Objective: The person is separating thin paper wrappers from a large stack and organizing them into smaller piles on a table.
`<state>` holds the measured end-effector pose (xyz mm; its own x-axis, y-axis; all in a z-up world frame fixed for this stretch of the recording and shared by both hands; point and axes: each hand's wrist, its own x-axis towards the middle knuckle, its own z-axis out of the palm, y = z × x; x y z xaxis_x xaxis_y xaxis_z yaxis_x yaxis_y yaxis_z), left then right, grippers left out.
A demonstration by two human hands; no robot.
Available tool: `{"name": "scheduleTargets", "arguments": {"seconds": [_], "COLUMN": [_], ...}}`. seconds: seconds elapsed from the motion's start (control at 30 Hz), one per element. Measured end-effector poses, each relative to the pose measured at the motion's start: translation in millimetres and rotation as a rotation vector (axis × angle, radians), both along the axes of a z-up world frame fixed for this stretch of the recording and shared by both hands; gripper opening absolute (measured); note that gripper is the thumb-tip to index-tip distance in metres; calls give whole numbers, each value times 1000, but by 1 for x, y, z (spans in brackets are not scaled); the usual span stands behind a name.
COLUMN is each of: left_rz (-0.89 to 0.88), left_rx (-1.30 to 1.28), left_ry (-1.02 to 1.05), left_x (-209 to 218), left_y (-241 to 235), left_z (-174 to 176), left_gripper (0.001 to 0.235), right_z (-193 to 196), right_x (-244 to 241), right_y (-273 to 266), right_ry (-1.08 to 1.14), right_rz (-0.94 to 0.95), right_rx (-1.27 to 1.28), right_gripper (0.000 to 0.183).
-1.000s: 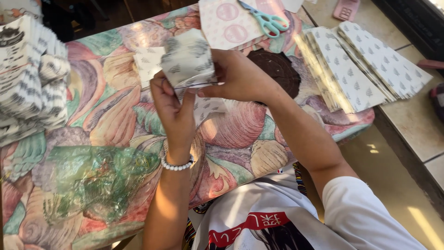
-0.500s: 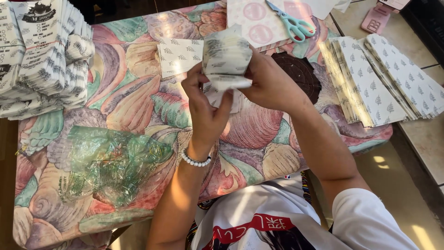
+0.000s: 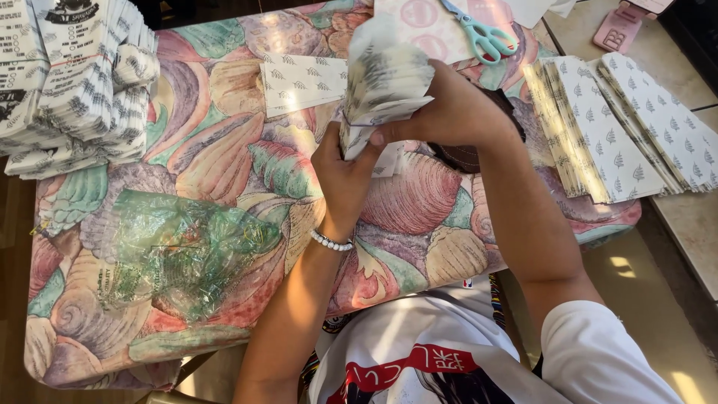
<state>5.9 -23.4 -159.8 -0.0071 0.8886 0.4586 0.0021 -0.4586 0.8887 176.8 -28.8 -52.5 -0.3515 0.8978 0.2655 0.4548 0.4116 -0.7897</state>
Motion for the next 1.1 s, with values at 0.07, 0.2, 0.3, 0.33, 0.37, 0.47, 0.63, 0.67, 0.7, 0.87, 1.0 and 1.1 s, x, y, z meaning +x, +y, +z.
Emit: {"name": "scheduleTargets", "arguments": {"seconds": [0.07,0.2,0.3,0.33,0.37,0.47,0.63,0.67,0.7,0.87,1.0,1.1], "left_rz": [12,-23,-24,-18,6,32,35,32,29,-110,-30,12], "left_rx": [-10,-87,-53,-53,-95,-72,-5,12,28,188,255,294], "left_ry": [12,-57,-30,-31,59,146,119,102,86,66,211,183], "left_x": [-1,-2,0,-1,-1,-3,-7,-6,-5,-9,-4,-8], "left_y": [0,1,2,0,-2,-3,6,9,12,8,14,9], "left_z": [0,1,-7,-2,3,3,-13,-19,-24,-20,-30,-14], "left_gripper": [35,33,35,35,46,52,34,33,32,41,31,24], "right_z": [-9,-44,-53,-52,-51,-43,-60,-69,-79,-62,-51,-67], "right_x": [5,21,15,6,-2,-24,-29,-26,-24,-13,-20,-11], "right_y": [5,22,24,19,15,6,18,20,22,13,7,18], "right_ry": [49,781,697,697,693,628,450,441,432,540,503,498], "right_rz": [22,292,270,276,175,-7,-63,-109,-155,7,-96,-94], "right_rx": [52,78,233,231,222,176,146,77,8,57,150,203], "right_gripper": [52,97,93,93,105,107,91,70,50,90,83,72]}}
